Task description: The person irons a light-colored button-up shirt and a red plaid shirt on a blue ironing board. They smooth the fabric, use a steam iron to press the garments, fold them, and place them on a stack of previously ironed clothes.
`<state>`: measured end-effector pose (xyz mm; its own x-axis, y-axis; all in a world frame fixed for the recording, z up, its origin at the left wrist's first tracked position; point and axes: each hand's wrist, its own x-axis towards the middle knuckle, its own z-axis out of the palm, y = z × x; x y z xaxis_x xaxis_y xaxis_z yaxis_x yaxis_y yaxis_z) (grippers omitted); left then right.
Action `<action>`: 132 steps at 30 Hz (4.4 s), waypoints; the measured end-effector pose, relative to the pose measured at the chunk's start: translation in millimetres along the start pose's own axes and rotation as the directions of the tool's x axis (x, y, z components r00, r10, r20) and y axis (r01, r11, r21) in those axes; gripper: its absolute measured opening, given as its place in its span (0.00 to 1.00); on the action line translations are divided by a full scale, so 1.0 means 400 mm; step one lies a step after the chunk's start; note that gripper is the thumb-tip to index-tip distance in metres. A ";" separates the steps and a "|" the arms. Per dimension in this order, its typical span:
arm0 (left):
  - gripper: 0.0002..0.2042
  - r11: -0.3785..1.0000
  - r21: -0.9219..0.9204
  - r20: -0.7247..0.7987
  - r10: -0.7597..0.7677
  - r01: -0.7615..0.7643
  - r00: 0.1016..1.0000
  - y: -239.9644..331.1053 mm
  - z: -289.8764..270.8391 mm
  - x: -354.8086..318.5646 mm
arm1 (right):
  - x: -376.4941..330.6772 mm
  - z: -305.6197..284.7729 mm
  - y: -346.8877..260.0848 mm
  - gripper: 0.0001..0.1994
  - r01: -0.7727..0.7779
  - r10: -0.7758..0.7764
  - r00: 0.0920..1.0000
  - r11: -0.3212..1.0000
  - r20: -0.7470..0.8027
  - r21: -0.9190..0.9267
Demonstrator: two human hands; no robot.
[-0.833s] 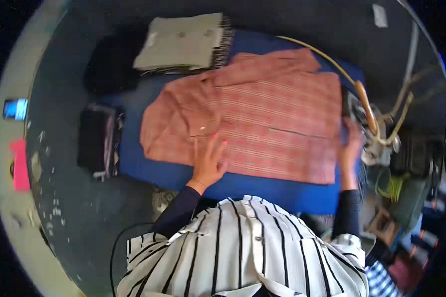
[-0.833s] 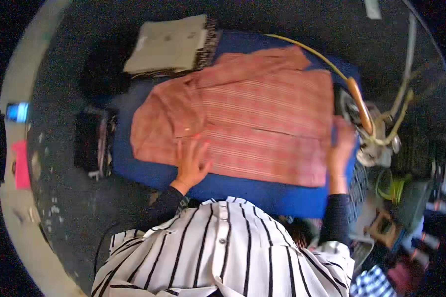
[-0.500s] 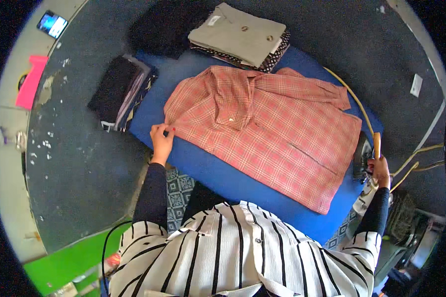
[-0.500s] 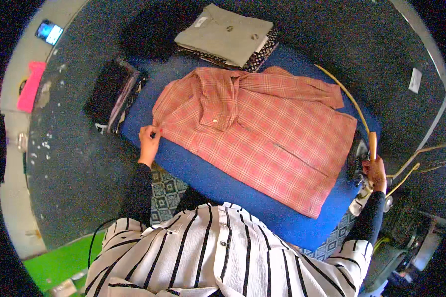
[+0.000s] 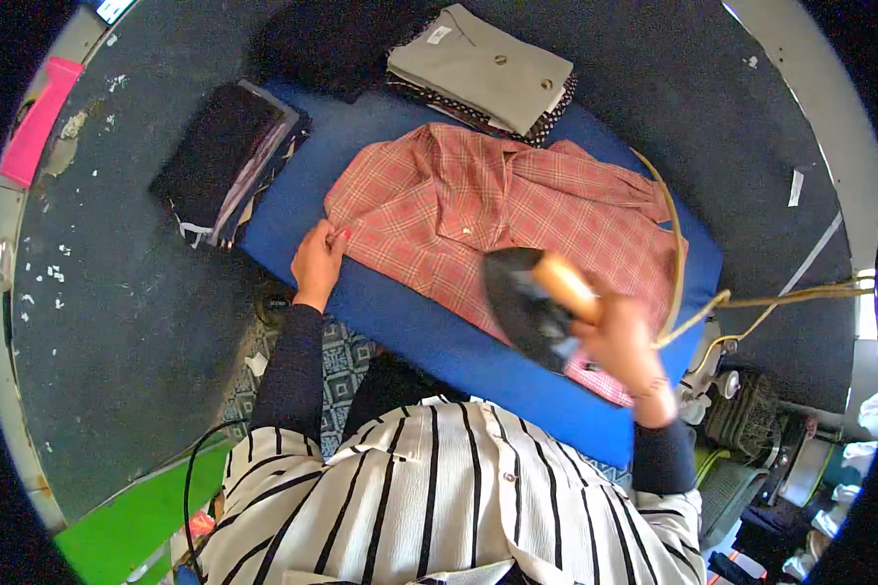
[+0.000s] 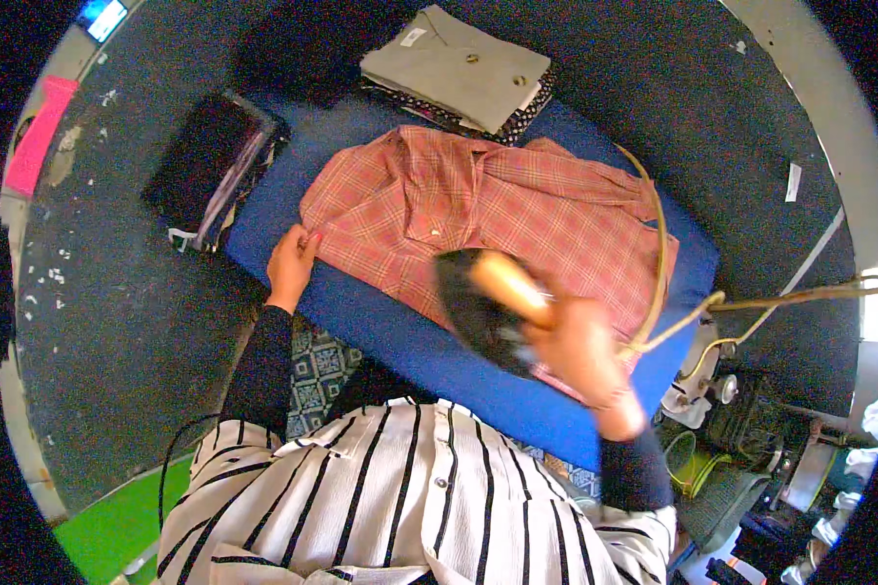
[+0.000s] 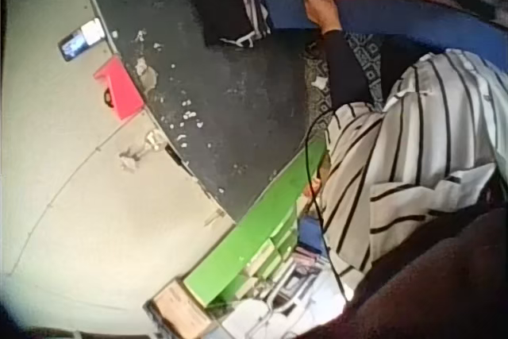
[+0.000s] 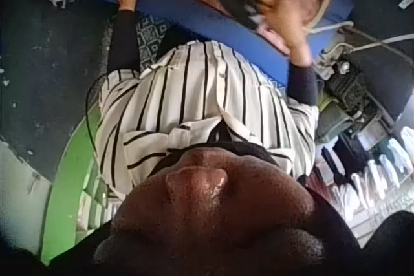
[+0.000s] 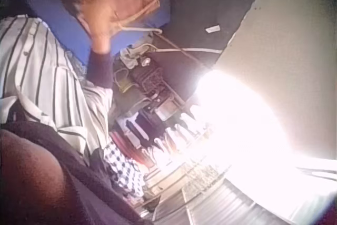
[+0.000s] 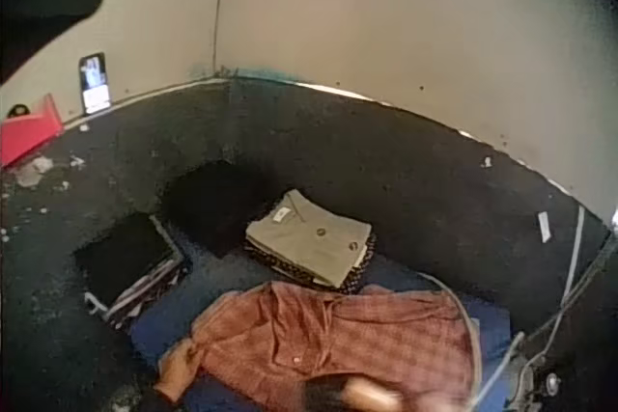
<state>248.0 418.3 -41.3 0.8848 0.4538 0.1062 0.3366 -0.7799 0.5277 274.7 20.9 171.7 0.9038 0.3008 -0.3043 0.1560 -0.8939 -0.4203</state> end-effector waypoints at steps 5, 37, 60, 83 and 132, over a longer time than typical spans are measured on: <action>0.11 0.961 -0.275 0.007 -0.003 0.005 1.000 -0.055 0.054 0.035 | 0.164 0.367 -0.110 0.16 0.146 -0.171 0.983 0.950 -0.070 -0.275; 0.39 0.806 0.256 0.161 0.509 -0.534 0.846 0.074 0.067 -0.092 | 0.173 0.257 0.116 0.12 -0.429 0.394 0.883 0.898 -0.256 -0.099; 0.33 0.846 0.122 0.062 0.515 -0.518 0.855 0.052 0.114 -0.097 | 0.063 0.039 0.507 0.13 -0.488 0.438 0.843 0.867 -0.312 -0.099; 0.26 0.790 0.031 0.344 0.567 -0.613 0.749 0.171 0.053 -0.096 | 0.344 0.333 0.020 0.26 -0.248 0.196 0.949 0.948 -0.248 -0.202; 0.29 0.489 -0.134 0.367 0.832 -0.862 0.415 0.494 0.145 -0.036 | -0.062 0.295 0.405 0.27 -0.141 0.026 0.849 0.974 -0.528 -0.178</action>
<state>320.3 232.8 12.4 0.7659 -0.6190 0.1739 -0.6411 -0.7146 0.2800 230.4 -92.0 10.3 0.9817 0.0563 0.1821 0.0955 -0.9721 -0.2143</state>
